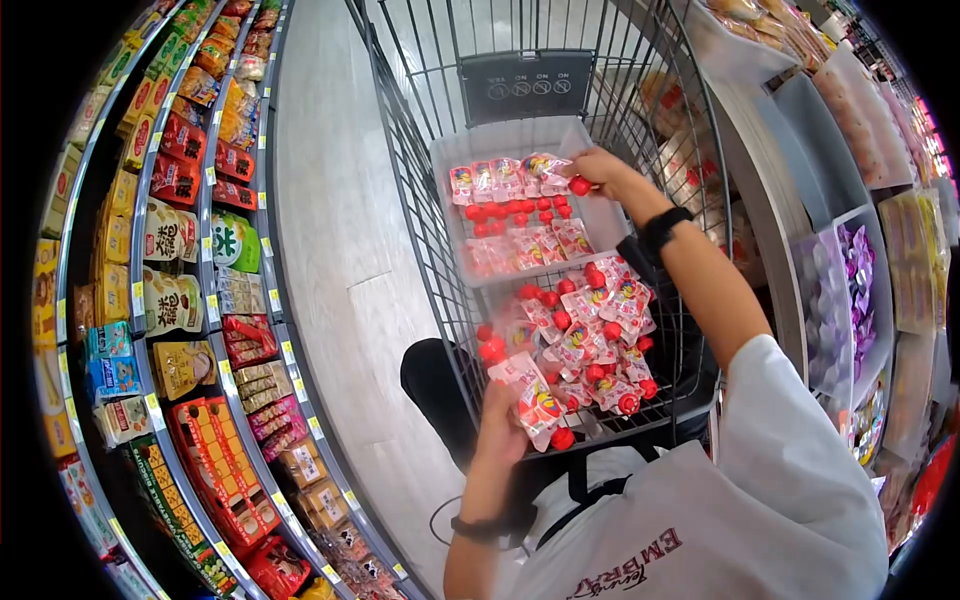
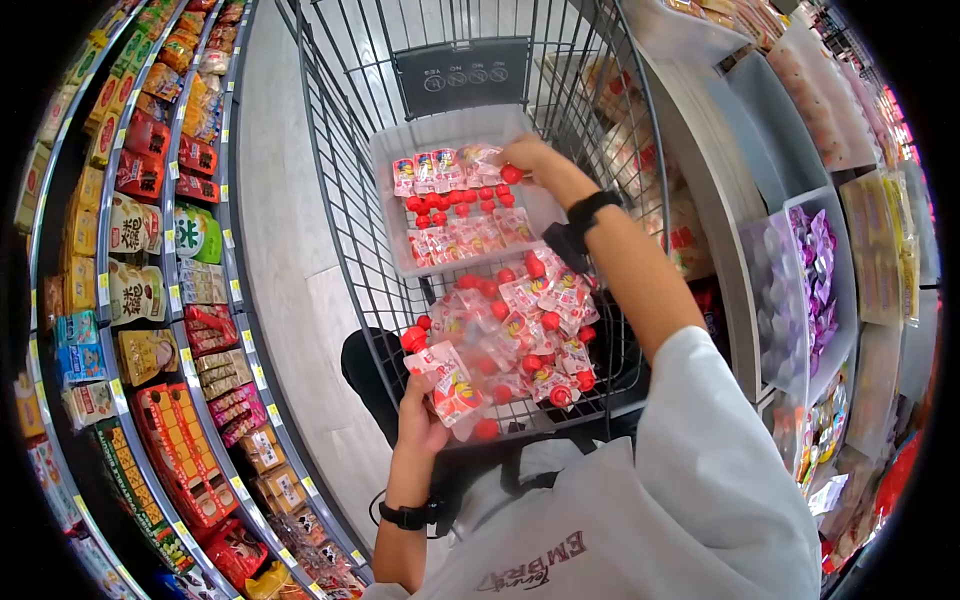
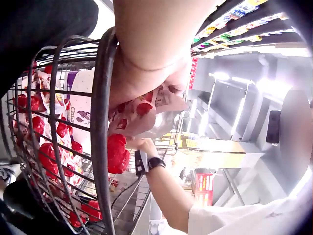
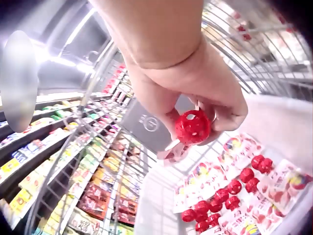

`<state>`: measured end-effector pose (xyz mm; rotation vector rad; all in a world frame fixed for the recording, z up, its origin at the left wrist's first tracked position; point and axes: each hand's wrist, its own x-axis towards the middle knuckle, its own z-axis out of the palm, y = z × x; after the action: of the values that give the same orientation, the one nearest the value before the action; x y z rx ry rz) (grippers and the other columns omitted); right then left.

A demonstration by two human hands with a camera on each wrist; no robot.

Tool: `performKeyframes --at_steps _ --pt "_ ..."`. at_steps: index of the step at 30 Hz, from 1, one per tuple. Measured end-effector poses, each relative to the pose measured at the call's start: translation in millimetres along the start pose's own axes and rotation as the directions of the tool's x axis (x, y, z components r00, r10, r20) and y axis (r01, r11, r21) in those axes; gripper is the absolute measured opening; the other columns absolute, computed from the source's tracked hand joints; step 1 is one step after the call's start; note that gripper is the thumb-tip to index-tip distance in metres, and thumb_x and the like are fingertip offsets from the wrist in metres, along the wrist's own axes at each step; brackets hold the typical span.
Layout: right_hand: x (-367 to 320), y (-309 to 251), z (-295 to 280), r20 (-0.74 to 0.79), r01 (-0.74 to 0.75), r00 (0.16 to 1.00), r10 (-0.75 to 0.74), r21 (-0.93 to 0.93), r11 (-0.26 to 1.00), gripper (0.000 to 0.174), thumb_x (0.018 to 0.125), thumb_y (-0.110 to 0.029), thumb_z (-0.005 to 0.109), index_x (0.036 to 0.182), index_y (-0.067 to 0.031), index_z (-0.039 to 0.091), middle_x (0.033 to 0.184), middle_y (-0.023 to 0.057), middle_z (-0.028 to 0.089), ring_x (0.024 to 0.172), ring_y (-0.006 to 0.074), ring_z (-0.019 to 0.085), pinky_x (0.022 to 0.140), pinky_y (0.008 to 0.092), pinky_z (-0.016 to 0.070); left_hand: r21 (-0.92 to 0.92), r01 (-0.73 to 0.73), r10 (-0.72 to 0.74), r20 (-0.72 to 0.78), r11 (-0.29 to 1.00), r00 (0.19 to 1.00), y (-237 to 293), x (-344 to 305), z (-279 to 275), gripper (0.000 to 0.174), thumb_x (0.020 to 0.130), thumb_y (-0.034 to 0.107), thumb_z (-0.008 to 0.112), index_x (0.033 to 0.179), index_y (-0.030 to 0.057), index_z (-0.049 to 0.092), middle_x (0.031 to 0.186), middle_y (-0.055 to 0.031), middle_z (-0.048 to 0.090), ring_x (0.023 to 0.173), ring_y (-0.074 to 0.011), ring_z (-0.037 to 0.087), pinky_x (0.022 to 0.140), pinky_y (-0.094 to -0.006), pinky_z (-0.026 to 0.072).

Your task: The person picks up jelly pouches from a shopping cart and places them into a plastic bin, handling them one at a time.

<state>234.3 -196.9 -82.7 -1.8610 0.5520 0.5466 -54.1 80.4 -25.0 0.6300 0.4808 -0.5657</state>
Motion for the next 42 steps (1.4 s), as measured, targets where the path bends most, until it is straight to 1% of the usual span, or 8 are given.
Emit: performKeyframes --at_steps 6,12,13,17,26,34,39,42 --pt "109 45 57 -0.187 -0.1 0.97 0.156 0.28 0.955 0.011 0.077 -0.006 0.072 0.074 -0.0085 0.061 0.068 0.0027 0.06 0.054 0.0148 0.055 0.046 0.0324 0.0413 -0.056 0.024 -0.02 0.075 0.998 0.997 -1 2 -8 0.062 0.081 0.022 0.06 0.134 0.0017 0.035 0.117 -0.0233 0.057 0.089 -0.031 0.065 0.08 -0.0413 0.0553" --pt "126 53 79 -0.332 -0.035 0.942 0.044 0.034 0.999 0.022 0.074 -0.009 0.066 0.089 0.0067 0.066 0.086 0.0224 0.068 0.078 0.0295 0.069 0.062 0.0407 0.055 -0.106 0.039 -0.014 0.226 0.994 0.974 -1 7 -11 0.068 0.081 0.022 0.062 0.137 0.0005 0.032 0.121 -0.0249 0.055 0.092 -0.031 0.065 0.08 -0.0392 0.0556" --pt "121 54 78 -0.362 0.083 0.906 -0.22 -0.358 0.93 0.022 0.074 -0.011 0.064 0.089 0.0048 0.066 0.088 0.0229 0.068 0.079 0.0332 0.068 0.066 0.0418 0.0548 -0.113 0.037 -0.01 0.236 0.993 0.972 0 7 -9 0.069 0.081 0.023 0.062 0.138 0.0002 0.032 0.122 -0.0249 0.055 0.093 -0.0309 0.065 0.08 -0.0389 0.0555" --pt "88 38 75 -0.22 0.163 0.811 -0.542 -0.805 0.571 0.022 0.077 -0.017 0.059 0.088 -0.0012 0.068 0.089 0.0229 0.067 0.085 0.0407 0.065 0.077 0.0451 0.0526 -0.135 0.065 -0.033 0.232 0.989 0.972 1 5 -8 0.068 0.082 0.021 0.061 0.139 0.0003 0.031 0.127 -0.0227 0.052 0.101 -0.0299 0.062 0.089 -0.0408 0.0521" --pt "48 -43 62 0.322 0.34 0.932 -0.169 -0.609 0.716 0.029 0.077 -0.028 0.069 0.087 -0.0011 0.067 0.077 0.01 0.066 0.064 0.0186 0.066 0.055 0.0321 0.0519 -0.138 0.079 -0.08 0.001 0.987 0.997 -2 2 -15 0.058 0.082 0.009 0.053 0.136 -0.001 0.034 0.127 -0.0163 0.052 0.113 -0.0267 0.056 0.096 -0.0416 0.0482" --pt "-152 -59 98 0.987 0.79 0.112 0.114 -0.158 0.592 0.052 0.08 -0.04 0.071 0.116 -0.0032 0.061 0.103 0.0112 0.066 0.092 0.022 0.061 0.081 0.0349 0.0467 -0.097 0.076 -0.072 0.043 0.992 0.996 -1 6 -12 0.043 0.087 0.008 0.053 0.128 0.0008 0.043 0.117 -0.0157 0.057 0.104 -0.027 0.061 0.091 -0.041 0.0513" --pt "-172 -55 84 0.952 0.896 0.261 0.162 -0.301 0.325 0.032 0.075 -0.03 0.072 0.081 -0.0004 0.062 0.078 0.0103 0.063 0.072 0.0225 0.058 0.068 0.0372 0.0455 -0.046 0.03 -0.028 0.054 0.998 0.998 -7 13 -7 0.038 0.091 0.021 0.055 0.125 0.0053 0.044 0.116 -0.0172 0.057 0.101 -0.0299 0.062 0.085 -0.0446 0.0537" --pt "-120 -50 44 0.81 0.691 0.586 -0.021 -0.486 0.536 0.027 0.075 -0.028 0.069 0.078 -0.0015 0.064 0.068 0.0044 0.061 0.063 0.0183 0.055 0.059 0.034 0.0436 -0.048 0.031 -0.025 0.119 0.998 0.993 2 10 0 0.036 0.092 0.022 0.054 0.123 0.0066 0.043 0.116 -0.0205 0.056 0.1 -0.0349 0.062 0.081 -0.0469 0.0548"
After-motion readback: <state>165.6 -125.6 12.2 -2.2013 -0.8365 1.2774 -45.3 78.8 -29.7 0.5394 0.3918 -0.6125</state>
